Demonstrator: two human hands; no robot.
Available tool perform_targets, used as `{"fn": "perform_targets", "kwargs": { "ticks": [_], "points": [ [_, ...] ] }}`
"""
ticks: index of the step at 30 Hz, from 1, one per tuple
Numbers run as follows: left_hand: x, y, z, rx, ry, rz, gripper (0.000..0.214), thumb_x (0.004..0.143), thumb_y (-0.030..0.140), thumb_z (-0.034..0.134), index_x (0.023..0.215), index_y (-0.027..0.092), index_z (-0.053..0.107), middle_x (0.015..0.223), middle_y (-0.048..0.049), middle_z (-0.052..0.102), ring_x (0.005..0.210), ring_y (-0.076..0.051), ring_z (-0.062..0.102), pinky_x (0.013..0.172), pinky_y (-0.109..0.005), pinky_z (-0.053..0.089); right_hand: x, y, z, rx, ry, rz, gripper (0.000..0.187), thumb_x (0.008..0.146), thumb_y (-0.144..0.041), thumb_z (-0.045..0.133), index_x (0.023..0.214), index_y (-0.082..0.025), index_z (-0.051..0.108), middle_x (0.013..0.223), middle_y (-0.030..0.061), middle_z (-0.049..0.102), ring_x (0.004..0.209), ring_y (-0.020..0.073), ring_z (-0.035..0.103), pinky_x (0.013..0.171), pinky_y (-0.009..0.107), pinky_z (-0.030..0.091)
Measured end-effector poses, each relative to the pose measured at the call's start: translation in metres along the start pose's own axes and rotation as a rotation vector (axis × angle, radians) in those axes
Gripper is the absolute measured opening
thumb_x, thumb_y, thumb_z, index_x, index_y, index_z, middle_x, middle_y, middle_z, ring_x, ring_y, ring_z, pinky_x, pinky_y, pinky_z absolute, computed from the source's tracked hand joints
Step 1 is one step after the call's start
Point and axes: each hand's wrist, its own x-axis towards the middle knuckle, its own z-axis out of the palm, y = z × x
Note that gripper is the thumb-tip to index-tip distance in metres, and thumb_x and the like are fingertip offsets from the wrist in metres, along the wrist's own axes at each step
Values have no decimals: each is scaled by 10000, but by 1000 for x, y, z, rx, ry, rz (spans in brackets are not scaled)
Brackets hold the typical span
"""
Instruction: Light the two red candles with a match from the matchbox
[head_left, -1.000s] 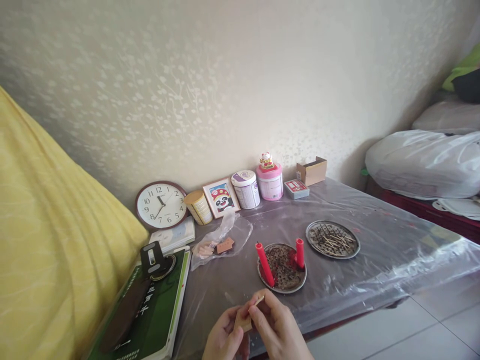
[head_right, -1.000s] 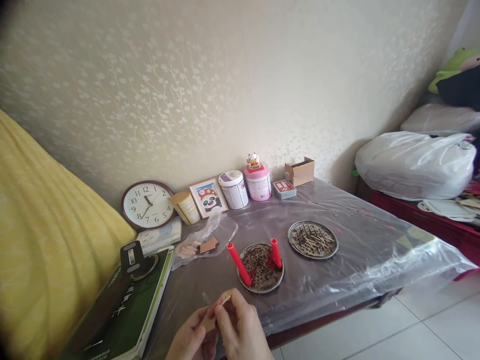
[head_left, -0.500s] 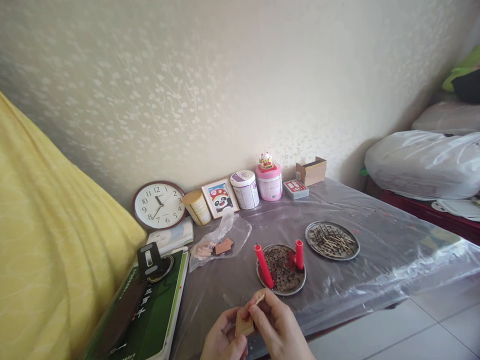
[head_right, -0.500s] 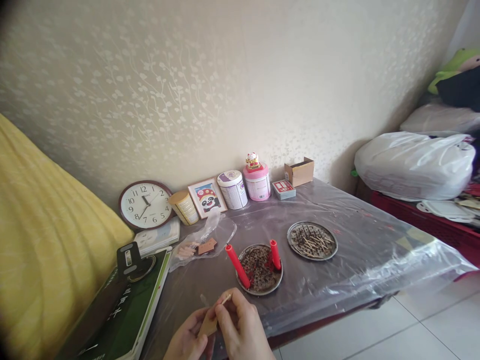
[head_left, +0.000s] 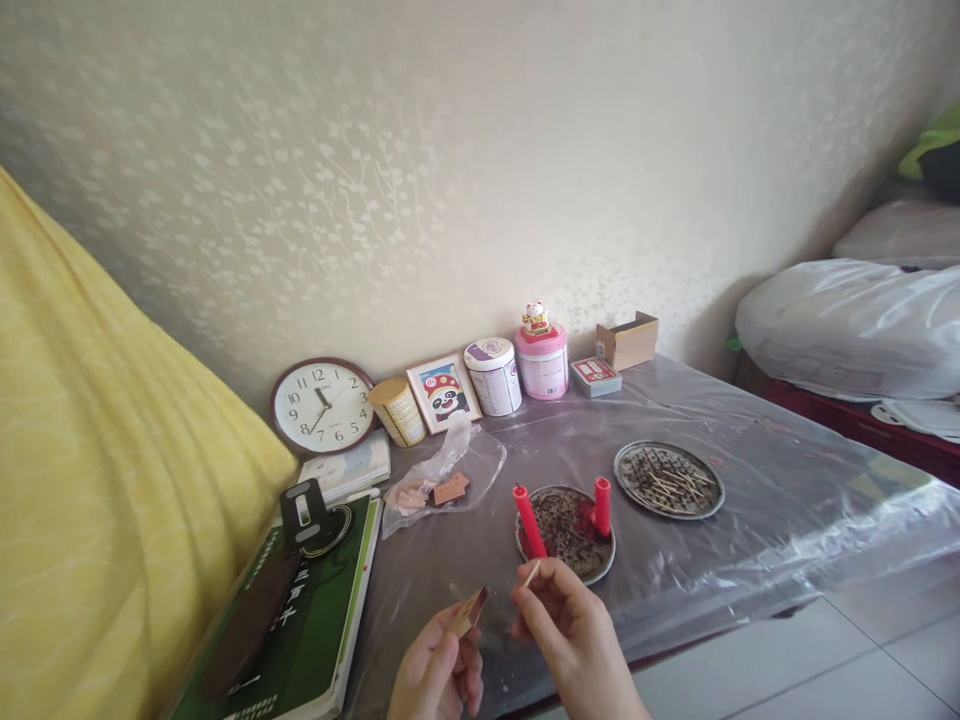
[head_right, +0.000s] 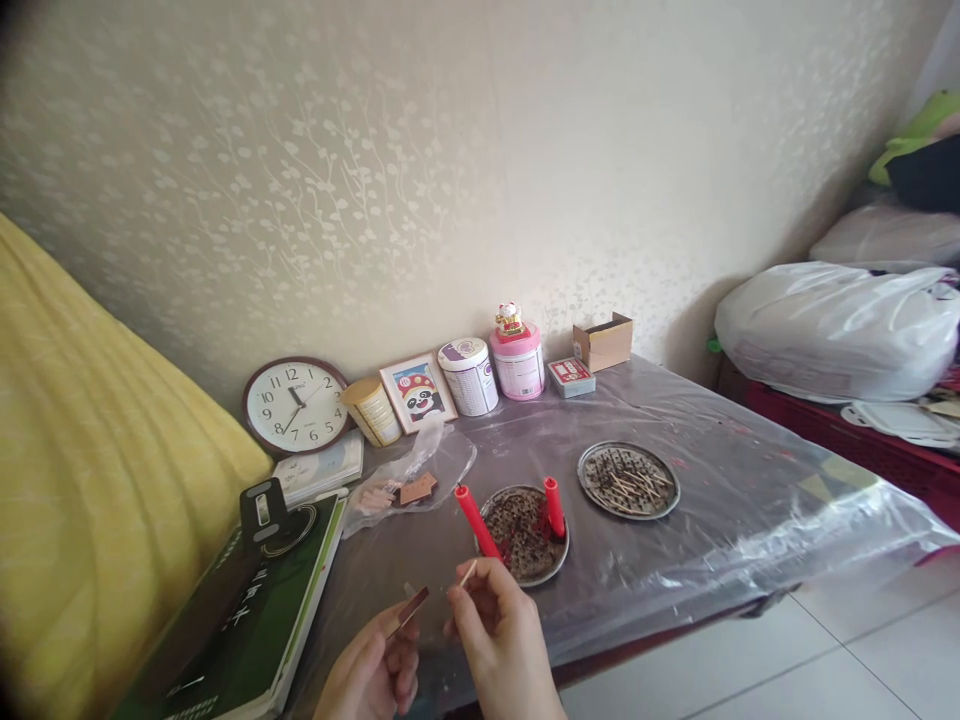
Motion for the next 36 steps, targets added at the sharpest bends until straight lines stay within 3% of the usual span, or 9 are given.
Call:
{"fn": "perform_targets", "kwargs": {
  "ticks": [4, 8, 16, 22, 27, 30, 36],
  "points": [
    [0, 0, 2, -37, -3, -10, 468, 603, 534, 781, 948, 219, 768, 705, -43, 657, 416, -92, 475, 334, -222, 345, 0, 5, 1, 51, 32, -37, 300, 817, -402, 658, 1027, -210, 564, 734, -19, 548, 595, 133, 553, 547, 237, 494],
    [-1, -1, 3, -49, -6, -12, 466, 608, 525, 782, 951, 209, 767, 711, -46, 651, 429, -93, 472, 346, -226, 355, 1, 7, -2, 3, 60, -61, 310, 829, -411, 642, 1055, -214, 562, 748, -6, 591, 578, 136, 573, 523, 232, 502],
    [-3, -1, 5, -54, -5, 0, 449, 609, 524, 783, 916, 196, 771, 714, -45, 649, 425, -88, 476, 347, -221, 351, -3, 2, -4, -182, 87, -107, 252, 877, -432, 571, 945, -193, 609, 754, 28, 671, 521, 130, 618, 521, 210, 488],
    [-5, 0, 9, -23, 15, 23, 426, 626, 524, 771, 886, 188, 769, 634, -27, 618, 422, -88, 459, 359, -219, 342, -8, -5, -5, -359, 92, -223, 183, 895, -357, 564, 864, -195, 645, 641, 2, 634, 544, 136, 619, 539, 193, 473],
    [-8, 2, 15, -14, 44, 47, 422, 611, 529, 778, 848, 180, 766, 615, -22, 604, 414, -84, 443, 356, -215, 326, -8, -7, -6, -403, 91, -347, 118, 898, -279, 567, 857, -200, 645, 746, 14, 656, 552, 118, 616, 547, 182, 482],
    [-9, 3, 18, -6, 73, 57, 421, 619, 526, 774, 850, 174, 760, 611, -20, 596, 420, -83, 437, 366, -213, 325, -8, -7, -5, -427, 98, -402, 101, 890, -252, 576, 852, -197, 651, 682, 1, 647, 530, 115, 610, 531, 174, 479],
    [-11, 6, 21, 20, 42, 32, 440, 626, 537, 762, 858, 164, 749, 570, -8, 563, 429, -87, 426, 383, -217, 317, -12, -8, -2, -454, 49, -430, 97, 885, -232, 579, 838, -204, 659, 694, 1, 671, 510, 105, 609, 517, 168, 480]
  ]
}}
